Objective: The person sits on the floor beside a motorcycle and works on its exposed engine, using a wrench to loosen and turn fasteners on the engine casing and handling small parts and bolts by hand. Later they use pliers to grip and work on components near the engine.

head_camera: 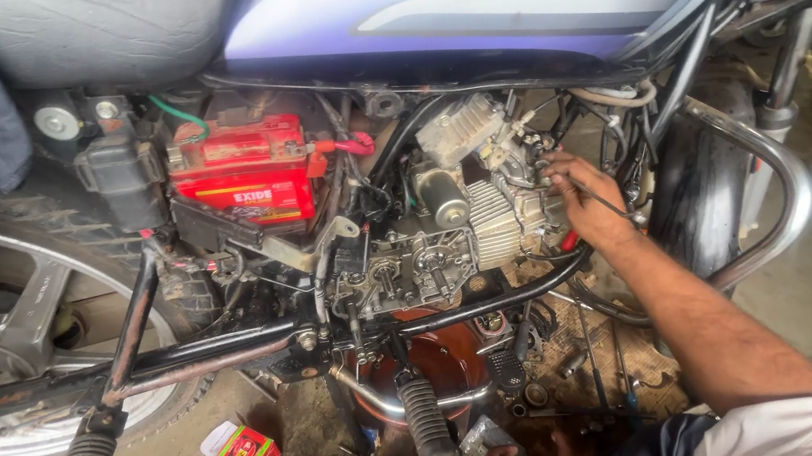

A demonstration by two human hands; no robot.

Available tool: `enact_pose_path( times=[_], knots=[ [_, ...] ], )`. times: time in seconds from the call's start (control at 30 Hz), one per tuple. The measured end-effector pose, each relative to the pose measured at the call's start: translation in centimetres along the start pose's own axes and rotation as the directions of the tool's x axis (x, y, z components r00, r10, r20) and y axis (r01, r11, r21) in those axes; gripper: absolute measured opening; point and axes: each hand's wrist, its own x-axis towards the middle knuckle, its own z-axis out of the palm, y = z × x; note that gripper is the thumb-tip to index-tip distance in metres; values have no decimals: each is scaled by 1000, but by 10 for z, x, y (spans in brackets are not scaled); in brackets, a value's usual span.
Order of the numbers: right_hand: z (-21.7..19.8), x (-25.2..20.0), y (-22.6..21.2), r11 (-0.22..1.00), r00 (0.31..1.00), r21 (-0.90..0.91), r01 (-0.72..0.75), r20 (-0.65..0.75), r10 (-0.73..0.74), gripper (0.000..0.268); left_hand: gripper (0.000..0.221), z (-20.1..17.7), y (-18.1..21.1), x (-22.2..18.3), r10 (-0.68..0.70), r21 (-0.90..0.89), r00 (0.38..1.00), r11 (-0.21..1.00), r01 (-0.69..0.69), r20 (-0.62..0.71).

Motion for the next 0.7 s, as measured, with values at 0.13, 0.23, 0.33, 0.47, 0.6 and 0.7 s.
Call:
enact_pose_path(
  times=[0.13, 0.23, 0.33, 0.47, 0.6, 0.7],
  knots=[
    [0, 20, -53, 851, 983, -492, 184, 73, -170, 16, 50, -2, 16, -4, -199, -30, 980, 980, 199, 1],
    [11, 31, -78, 524, 910, -833, 179, 342, 233, 49, 51, 0, 20, 0, -240, -52, 971, 969, 240, 14],
    [21, 30, -82, 454, 891, -871, 189, 346, 293, 35, 51, 1, 18, -3, -228, -61, 972, 971, 232, 60],
    [12, 17, -68, 463, 917, -875, 140, 291, 273, 33, 51, -10, 19, -5, -200, -69, 973, 976, 209, 117],
    [-2, 3, -22, 973, 986, -229, 13, 167, 26, 15, 51, -7, -2, 4, -156, -28, 983, 987, 159, 102],
    [-5, -1, -19, 981, 991, -176, 80, 117, -60, 12, 54, -3, -8, 7, -186, -59, 976, 979, 194, 113]
  ],
)
